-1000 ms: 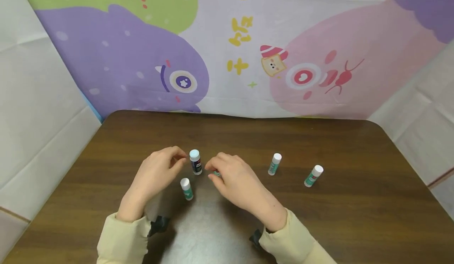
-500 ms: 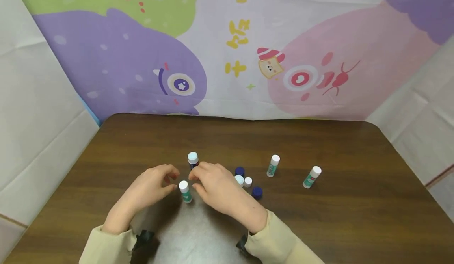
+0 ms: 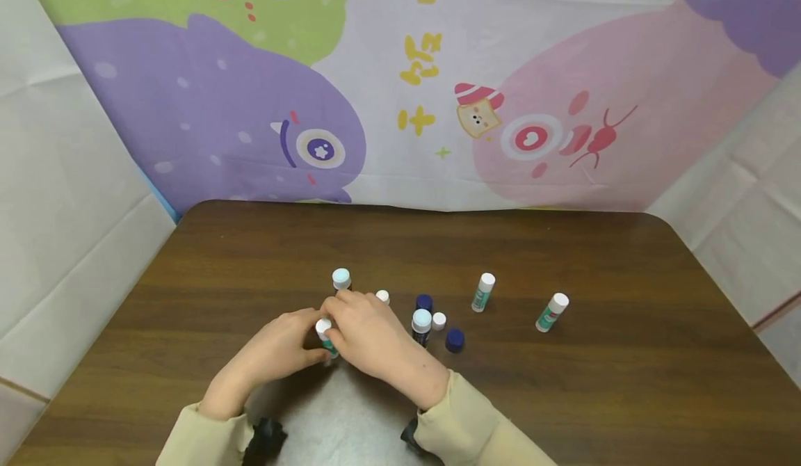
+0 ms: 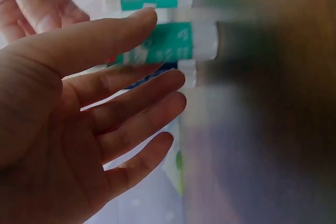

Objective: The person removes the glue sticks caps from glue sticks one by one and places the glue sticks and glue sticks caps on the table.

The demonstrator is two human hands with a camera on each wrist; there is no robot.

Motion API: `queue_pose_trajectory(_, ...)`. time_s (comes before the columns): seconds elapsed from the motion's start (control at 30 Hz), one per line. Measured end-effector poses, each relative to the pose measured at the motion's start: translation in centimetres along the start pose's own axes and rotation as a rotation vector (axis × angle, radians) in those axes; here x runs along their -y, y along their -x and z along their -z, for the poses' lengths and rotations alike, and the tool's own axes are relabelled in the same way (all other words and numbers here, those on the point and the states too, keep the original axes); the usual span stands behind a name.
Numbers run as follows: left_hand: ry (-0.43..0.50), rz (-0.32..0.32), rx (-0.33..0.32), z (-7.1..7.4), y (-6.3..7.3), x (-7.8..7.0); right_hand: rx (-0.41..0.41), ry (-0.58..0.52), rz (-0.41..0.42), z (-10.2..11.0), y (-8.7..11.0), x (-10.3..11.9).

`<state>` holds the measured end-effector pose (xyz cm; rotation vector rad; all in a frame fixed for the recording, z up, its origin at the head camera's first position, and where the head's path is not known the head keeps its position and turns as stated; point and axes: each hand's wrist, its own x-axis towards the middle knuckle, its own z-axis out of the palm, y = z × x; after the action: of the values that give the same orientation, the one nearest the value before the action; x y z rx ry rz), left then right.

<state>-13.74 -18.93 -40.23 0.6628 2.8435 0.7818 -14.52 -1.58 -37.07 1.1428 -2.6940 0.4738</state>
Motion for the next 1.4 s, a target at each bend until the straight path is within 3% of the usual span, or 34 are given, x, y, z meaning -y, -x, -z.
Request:
queue_pose_trajectory(0.33,-0.002,-0.007,-0.012,-0.5,-0.3,-0.1,0.0,-0.012,-0.01,-0.6,0.1,-0.3)
queue_pose_trajectory(0.67,0.019,-0.022,-0.024,-0.1,-0.4,0.1,0.011,-0.066,-0.051,-0.1,0.7,-0.5)
queue_pose_trajectory(0.93,0.05,-0.013,-0.028,1.3,-0.2,-1.0,-0.004,-0.157,-0.051,1.5,1.6,-0.5)
queue_pose_trajectory(1.13,0.031,-0.027,-0.093,2.6,-0.3,-2.2,-0.077,-0.148,-0.057,2.9,2.3,-0.9)
queue_pose_trajectory(1.4,-0.005,-0.097,-0.26,3.5,-1.2,-4.6,-0.251,-0.217,-0.099,4.9,3.4,-2.1)
